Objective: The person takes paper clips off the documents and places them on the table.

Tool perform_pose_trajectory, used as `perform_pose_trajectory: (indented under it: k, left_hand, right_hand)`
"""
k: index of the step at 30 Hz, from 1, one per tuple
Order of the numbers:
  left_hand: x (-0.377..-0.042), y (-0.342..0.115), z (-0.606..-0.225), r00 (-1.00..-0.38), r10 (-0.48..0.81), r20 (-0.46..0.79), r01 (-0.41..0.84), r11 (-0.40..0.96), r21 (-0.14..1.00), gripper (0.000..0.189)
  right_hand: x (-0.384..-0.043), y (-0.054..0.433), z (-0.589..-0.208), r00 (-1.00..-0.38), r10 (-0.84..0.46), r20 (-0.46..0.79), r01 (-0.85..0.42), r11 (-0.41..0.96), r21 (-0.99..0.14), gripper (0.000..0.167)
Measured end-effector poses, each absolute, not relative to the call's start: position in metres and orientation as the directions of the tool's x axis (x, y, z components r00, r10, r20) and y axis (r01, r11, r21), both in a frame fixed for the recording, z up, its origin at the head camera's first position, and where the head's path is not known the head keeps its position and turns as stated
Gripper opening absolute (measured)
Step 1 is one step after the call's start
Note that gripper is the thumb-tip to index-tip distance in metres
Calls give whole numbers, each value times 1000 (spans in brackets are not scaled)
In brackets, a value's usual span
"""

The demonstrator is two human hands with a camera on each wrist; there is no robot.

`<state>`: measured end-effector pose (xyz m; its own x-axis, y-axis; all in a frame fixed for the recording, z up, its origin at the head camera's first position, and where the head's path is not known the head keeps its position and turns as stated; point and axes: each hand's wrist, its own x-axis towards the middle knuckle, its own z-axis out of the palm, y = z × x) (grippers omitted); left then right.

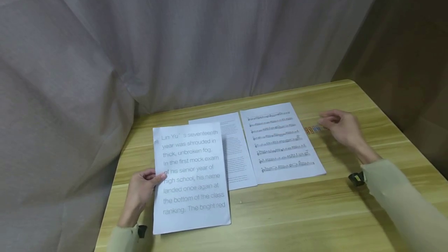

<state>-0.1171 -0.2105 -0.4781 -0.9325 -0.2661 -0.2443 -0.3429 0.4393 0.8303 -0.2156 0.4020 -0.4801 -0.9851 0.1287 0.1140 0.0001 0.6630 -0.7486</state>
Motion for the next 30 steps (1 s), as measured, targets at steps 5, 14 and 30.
perform_pose_trajectory:
  k: [5,14,30]
  left_hand:
    - [-123,-231,-480,-925,-286,-251,-363,458,812,34]
    - [-132,-263,-482,-916,-305,-261,-386,489,782,45]
    - [-143,-296,-476,-881,-396,-257,-443,503,742,43]
  right_hand:
    - [-226,421,-495,-981,144,126,11,701,-713,33]
    - [-242,440,-517,-981,151,119,37,755,-655,27]
    - [-256,445,-531,-992,121,24,84,801,-593,28]
